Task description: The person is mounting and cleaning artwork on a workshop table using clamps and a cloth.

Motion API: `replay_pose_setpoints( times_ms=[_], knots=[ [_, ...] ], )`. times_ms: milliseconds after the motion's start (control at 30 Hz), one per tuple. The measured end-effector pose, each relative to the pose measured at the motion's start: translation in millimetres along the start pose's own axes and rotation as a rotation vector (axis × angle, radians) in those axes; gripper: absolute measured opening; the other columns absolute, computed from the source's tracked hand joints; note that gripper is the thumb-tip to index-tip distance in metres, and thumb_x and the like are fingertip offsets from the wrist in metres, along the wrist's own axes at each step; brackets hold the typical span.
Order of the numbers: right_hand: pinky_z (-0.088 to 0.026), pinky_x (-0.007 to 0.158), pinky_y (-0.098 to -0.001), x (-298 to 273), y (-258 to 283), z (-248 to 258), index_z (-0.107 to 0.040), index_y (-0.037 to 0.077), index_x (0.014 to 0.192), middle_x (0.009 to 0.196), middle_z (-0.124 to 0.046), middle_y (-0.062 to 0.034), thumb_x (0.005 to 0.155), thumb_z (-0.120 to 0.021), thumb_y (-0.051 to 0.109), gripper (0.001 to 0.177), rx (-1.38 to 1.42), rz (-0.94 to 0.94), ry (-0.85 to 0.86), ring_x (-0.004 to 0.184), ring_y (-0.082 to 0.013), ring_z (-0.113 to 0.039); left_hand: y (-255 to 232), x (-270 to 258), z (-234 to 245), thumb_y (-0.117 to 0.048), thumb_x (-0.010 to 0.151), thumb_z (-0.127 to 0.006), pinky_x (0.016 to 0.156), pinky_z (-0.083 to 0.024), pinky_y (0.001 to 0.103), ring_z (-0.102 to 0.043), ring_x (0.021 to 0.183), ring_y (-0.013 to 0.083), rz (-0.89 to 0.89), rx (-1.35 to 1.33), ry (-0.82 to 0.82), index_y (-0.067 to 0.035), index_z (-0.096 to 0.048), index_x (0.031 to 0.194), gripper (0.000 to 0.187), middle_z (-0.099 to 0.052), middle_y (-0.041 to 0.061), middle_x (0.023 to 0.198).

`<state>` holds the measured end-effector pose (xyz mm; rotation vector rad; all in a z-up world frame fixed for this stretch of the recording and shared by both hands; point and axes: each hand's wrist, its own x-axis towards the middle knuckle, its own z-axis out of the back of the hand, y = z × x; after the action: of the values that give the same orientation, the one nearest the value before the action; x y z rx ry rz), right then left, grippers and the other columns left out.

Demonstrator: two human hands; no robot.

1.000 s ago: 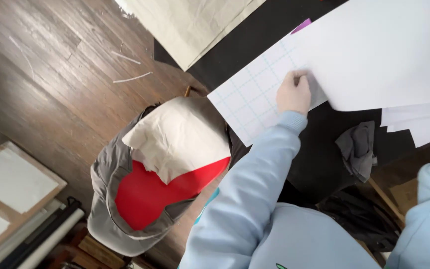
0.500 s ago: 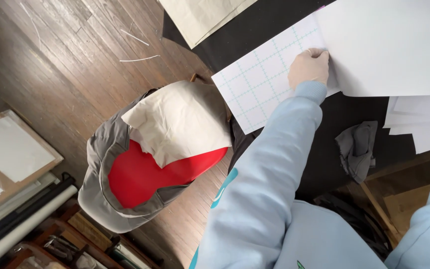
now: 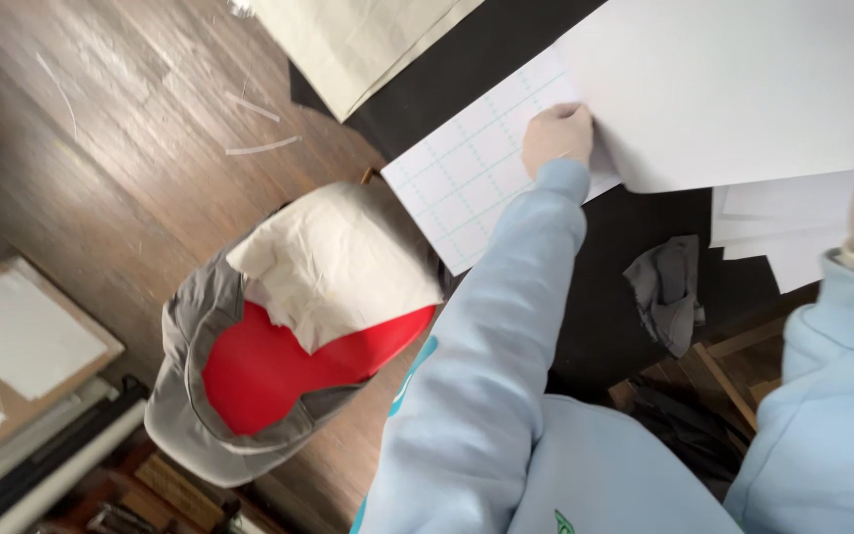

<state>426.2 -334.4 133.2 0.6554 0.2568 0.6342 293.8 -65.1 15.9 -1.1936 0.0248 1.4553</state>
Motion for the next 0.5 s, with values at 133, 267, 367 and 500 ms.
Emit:
replay_pose_setpoints(
  times_ms=[133,267,367,500],
  knots=[
    [-0.059,0.097,-0.0322,-2,108,10,-0.066,0.0,0.133,0.123,-0.071,-0.0113,0.12,-0.051,0.009,0.022,-0.033,-0.024,-0.152,0.103,-0.0202,-0.066,6,-8,-4,-0.036,0.085,-0.063,0.087,-0.058,0.04,-0.077,0.092,0.0281,0.02,0.035,-0.03,-0.018,-0.083,0.099,0.03,-0.08,0.01,0.097],
    [-0.059,0.097,-0.0318,9,104,6,-0.064,-0.002,0.132,0.124,-0.073,-0.0135,0.118,-0.05,0.005,0.022,0.016,0.031,-0.175,0.107,-0.0206,-0.07,2,2,-7,-0.037,0.085,-0.065,0.093,-0.056,0.04,-0.074,0.099,0.0313,-0.039,0.093,-0.071,-0.017,-0.083,0.104,0.033,-0.079,0.013,0.101],
    [-0.058,0.098,-0.0298,0,110,10,-0.063,0.001,0.128,0.121,-0.071,-0.0092,0.121,-0.049,0.007,0.017,0.174,-0.084,-0.143,0.106,-0.0148,-0.068,5,-12,-2,-0.037,0.085,-0.063,0.094,-0.054,0.039,-0.073,0.102,0.0291,0.004,0.059,-0.033,-0.015,-0.08,0.107,0.036,-0.079,0.01,0.105],
    [-0.059,0.09,-0.0307,4,120,11,-0.065,0.0,0.128,0.117,-0.074,-0.0108,0.118,-0.054,0.006,0.016,0.075,-0.13,-0.162,0.096,-0.0146,-0.067,6,-15,11,-0.036,0.084,-0.067,0.094,-0.054,0.038,-0.073,0.101,0.0274,-0.004,-0.049,0.002,-0.008,-0.077,0.109,0.039,-0.078,0.012,0.105]
  ],
)
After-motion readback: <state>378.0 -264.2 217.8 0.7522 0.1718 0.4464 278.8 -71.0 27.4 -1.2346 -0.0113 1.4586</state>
